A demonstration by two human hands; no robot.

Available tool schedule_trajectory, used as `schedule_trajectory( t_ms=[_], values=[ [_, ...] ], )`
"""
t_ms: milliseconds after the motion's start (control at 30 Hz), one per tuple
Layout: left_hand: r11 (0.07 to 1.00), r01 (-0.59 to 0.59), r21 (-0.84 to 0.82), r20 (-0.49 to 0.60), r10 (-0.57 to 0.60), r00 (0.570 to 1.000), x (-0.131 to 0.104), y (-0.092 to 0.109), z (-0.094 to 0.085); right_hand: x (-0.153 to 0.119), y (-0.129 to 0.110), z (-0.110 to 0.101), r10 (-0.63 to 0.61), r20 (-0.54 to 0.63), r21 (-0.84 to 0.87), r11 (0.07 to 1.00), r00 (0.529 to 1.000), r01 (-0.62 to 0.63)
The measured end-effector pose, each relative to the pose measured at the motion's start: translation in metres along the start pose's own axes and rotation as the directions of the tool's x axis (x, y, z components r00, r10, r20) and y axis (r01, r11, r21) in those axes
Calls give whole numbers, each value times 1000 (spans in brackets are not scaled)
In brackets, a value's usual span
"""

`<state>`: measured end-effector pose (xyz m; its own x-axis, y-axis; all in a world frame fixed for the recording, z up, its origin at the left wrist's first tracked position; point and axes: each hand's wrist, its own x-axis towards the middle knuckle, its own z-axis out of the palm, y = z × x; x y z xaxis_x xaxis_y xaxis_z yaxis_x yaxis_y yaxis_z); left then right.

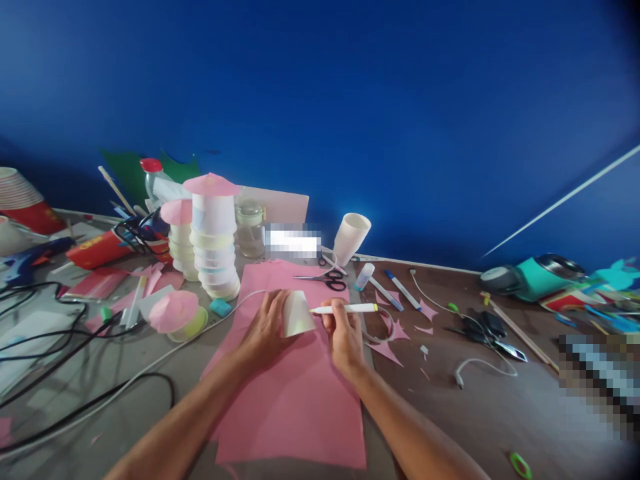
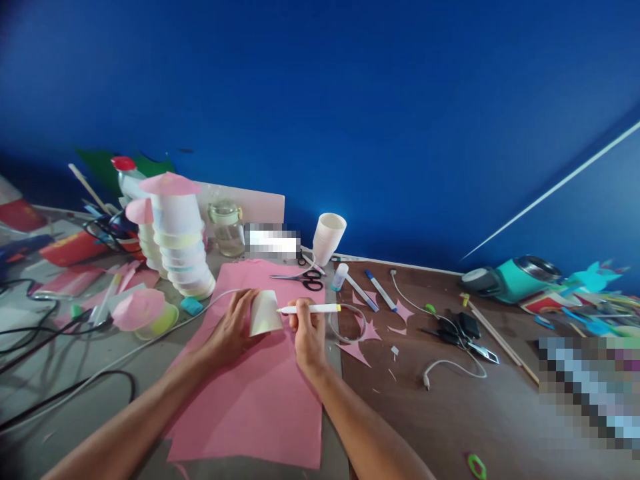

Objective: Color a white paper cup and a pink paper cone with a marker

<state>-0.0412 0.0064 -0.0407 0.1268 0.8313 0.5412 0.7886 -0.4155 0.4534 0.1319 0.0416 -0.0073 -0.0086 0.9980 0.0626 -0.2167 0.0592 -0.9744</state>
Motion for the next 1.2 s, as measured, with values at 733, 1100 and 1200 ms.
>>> schedule_trajectory(
  t_ms=[733, 1100, 1200],
  values=[
    [981, 164, -100, -70, -171, 983, 2, 4, 1, -2, 11, -12, -570, 482, -400, 532, 666, 746],
    [978, 202, -48, 60, -199, 978, -7, 0, 10, -3, 3, -16, -513, 669, -474, 264, 538, 840],
    [989, 151, -8, 32, -151, 988, -6, 0, 11, -3, 5, -16, -508, 680, -427, 313, 529, 848]
  ],
)
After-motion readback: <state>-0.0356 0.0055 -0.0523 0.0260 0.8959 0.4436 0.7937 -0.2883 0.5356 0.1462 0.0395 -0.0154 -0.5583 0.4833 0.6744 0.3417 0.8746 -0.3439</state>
